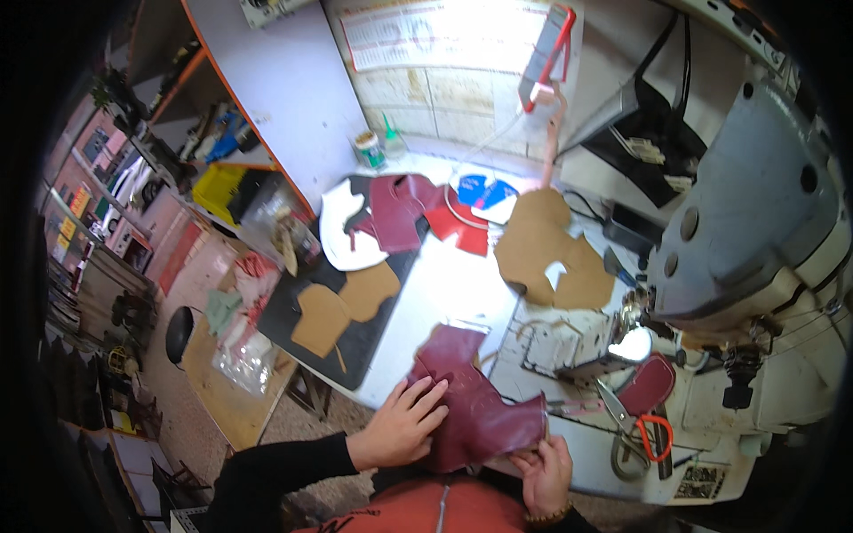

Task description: The person uses shears to trim a maroon leather piece, then aligns it with a tan backing and trims the backing to match. The person repeatedly flips and repositions the pieces to refine the edges and ensure alignment.

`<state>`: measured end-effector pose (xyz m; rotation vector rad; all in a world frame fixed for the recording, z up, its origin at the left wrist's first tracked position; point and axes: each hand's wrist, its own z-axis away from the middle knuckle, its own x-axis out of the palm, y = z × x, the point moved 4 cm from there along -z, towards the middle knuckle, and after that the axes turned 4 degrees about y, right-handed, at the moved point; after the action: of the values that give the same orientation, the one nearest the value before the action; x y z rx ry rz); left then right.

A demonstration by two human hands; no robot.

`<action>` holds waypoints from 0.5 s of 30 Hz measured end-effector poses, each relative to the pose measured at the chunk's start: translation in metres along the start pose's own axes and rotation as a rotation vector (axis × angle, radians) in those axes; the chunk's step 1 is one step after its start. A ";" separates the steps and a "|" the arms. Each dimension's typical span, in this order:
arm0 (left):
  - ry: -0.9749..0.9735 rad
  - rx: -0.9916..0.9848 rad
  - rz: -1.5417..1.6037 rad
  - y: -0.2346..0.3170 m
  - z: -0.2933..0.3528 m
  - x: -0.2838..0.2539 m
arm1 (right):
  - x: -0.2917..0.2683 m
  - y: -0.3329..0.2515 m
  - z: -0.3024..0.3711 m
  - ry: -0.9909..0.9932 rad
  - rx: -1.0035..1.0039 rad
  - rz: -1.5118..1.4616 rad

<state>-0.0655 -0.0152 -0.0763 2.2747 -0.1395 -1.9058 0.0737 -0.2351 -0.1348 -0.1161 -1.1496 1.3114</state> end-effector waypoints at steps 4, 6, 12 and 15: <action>-0.105 -0.046 0.148 0.016 0.009 0.002 | -0.008 -0.001 0.001 0.068 -0.011 0.074; -0.204 0.131 0.128 0.033 0.011 0.012 | -0.010 0.000 -0.001 0.081 -0.004 0.071; 0.003 0.112 -0.079 -0.015 -0.014 -0.001 | -0.006 0.005 -0.006 0.067 -0.005 0.022; 0.001 -0.182 -0.032 -0.052 -0.025 -0.011 | 0.001 0.008 -0.006 0.034 -0.008 -0.007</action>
<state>-0.0444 0.0391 -0.0715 2.1703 0.0688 -1.8497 0.0722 -0.2290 -0.1424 -0.1398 -1.1254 1.2944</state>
